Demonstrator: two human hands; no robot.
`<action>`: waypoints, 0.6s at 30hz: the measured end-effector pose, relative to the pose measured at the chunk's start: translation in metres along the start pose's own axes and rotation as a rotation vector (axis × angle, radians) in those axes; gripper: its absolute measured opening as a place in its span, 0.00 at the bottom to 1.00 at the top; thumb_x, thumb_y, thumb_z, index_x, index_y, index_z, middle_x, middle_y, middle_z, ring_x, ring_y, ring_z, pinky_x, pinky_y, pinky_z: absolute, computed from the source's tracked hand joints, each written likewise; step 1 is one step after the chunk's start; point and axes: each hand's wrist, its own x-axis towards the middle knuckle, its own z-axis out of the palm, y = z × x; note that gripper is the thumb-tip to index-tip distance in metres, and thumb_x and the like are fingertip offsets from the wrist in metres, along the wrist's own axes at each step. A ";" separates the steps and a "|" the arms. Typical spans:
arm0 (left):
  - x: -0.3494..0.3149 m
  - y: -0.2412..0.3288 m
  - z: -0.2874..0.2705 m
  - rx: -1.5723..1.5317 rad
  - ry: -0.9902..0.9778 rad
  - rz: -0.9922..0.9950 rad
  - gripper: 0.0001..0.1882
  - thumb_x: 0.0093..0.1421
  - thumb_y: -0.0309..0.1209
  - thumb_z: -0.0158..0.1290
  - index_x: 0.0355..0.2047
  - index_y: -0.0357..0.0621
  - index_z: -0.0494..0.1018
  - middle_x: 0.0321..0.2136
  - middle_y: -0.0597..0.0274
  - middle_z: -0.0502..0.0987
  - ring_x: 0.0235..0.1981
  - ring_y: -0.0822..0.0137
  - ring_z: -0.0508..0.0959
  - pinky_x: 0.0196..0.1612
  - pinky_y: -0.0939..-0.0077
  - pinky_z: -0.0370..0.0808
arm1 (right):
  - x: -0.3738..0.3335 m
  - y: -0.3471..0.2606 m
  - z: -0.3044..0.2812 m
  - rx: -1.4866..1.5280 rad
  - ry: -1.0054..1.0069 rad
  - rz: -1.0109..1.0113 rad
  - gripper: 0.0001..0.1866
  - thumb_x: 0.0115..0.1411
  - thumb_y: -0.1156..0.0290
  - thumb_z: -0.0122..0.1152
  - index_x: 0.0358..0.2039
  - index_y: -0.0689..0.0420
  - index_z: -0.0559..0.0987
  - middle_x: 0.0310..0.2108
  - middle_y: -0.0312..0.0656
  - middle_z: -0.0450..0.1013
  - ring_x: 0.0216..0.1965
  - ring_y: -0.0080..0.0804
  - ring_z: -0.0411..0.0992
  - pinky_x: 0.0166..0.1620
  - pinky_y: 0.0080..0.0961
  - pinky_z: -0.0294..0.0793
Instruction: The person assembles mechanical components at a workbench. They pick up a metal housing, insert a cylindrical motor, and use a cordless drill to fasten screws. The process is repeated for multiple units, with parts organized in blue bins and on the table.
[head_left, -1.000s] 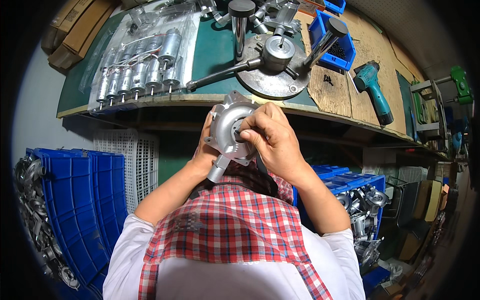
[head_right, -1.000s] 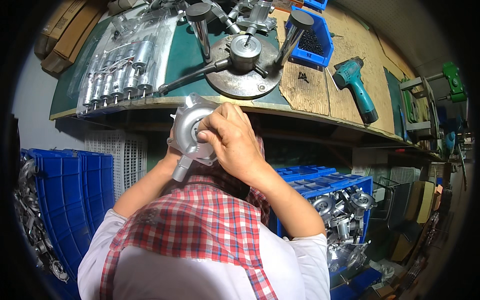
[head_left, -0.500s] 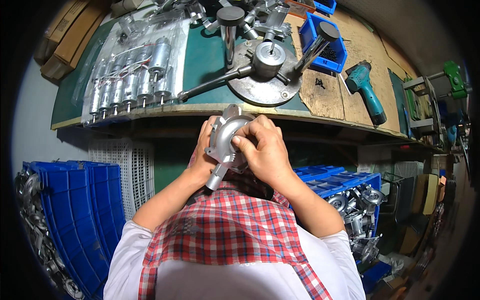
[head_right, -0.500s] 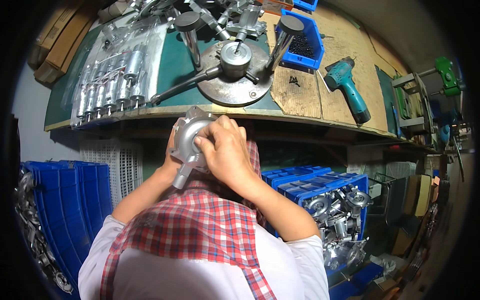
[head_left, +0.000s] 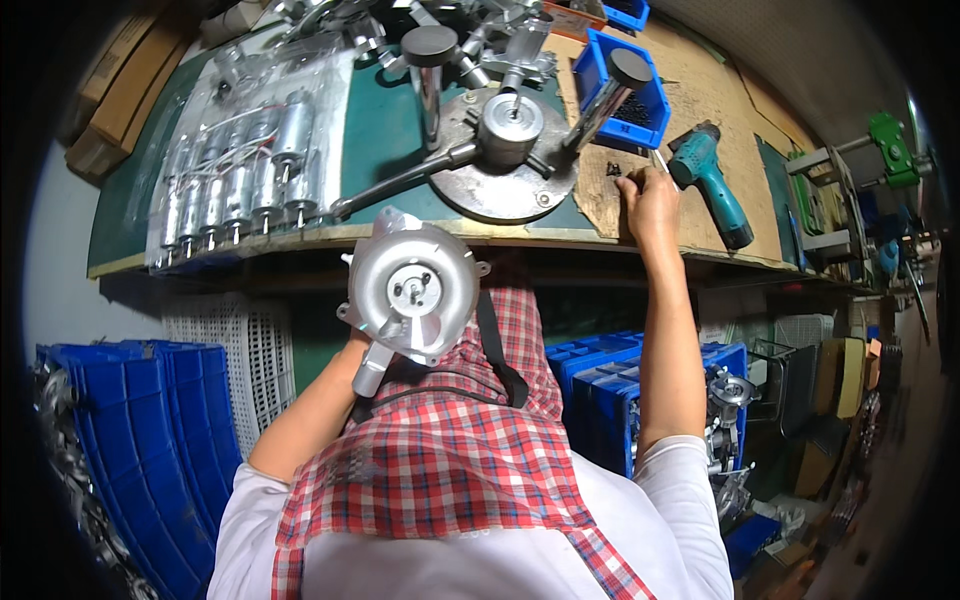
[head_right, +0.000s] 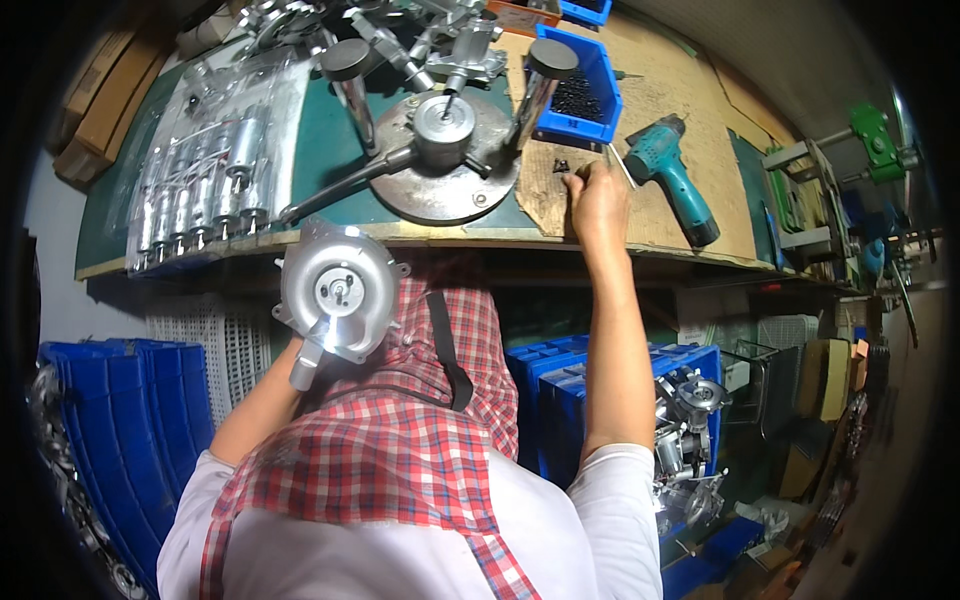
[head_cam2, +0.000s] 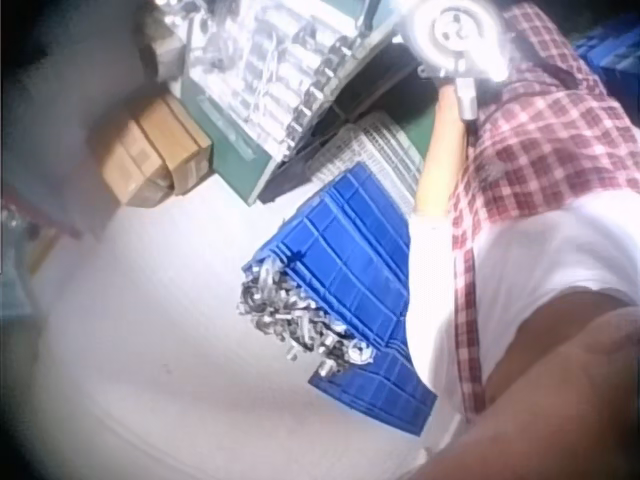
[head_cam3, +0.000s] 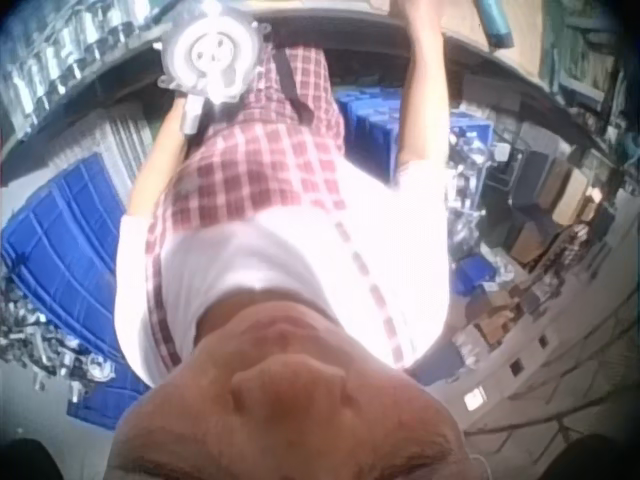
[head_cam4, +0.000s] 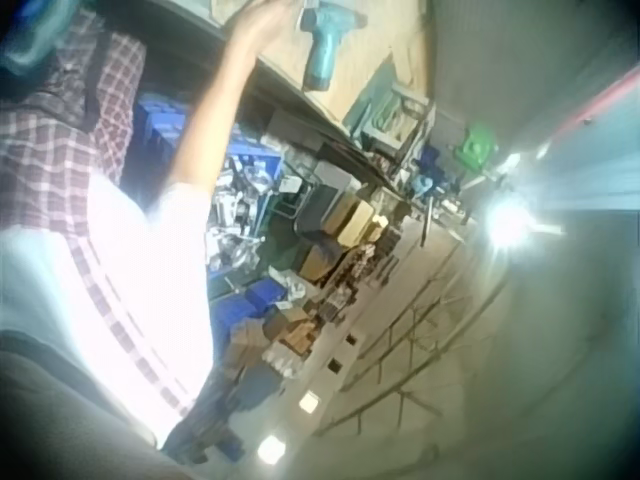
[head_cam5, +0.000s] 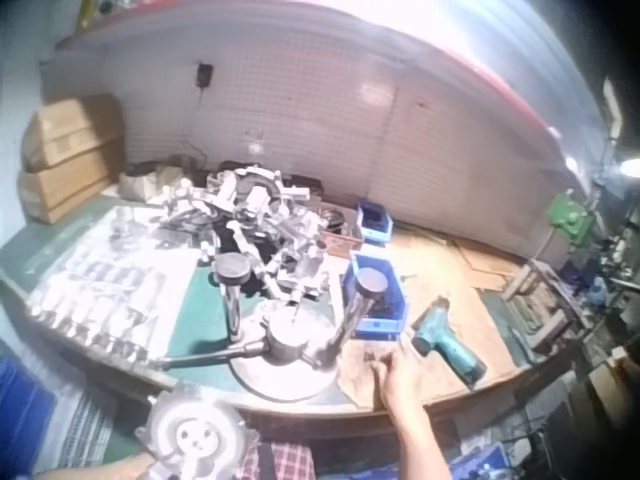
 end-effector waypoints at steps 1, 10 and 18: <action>0.001 0.000 0.003 -0.014 0.006 0.008 0.26 0.56 0.28 0.62 0.54 0.43 0.66 0.46 0.60 0.74 0.45 0.68 0.76 0.50 0.73 0.75 | 0.004 0.001 -0.001 0.019 -0.008 0.001 0.09 0.53 0.71 0.68 0.30 0.62 0.79 0.30 0.58 0.74 0.35 0.59 0.73 0.39 0.48 0.72; -0.012 0.006 0.007 -0.031 0.056 0.008 0.26 0.55 0.27 0.62 0.53 0.43 0.66 0.45 0.61 0.74 0.45 0.69 0.76 0.50 0.73 0.75 | -0.016 -0.038 -0.056 0.793 -0.150 0.176 0.07 0.61 0.73 0.64 0.30 0.62 0.75 0.27 0.40 0.75 0.28 0.26 0.74 0.33 0.27 0.74; -0.026 0.004 0.016 0.011 0.046 0.016 0.26 0.55 0.26 0.63 0.53 0.43 0.66 0.45 0.61 0.74 0.44 0.70 0.75 0.49 0.74 0.75 | -0.112 -0.178 -0.080 1.297 -0.440 0.087 0.06 0.63 0.84 0.56 0.41 0.68 0.77 0.35 0.46 0.79 0.37 0.29 0.79 0.42 0.24 0.80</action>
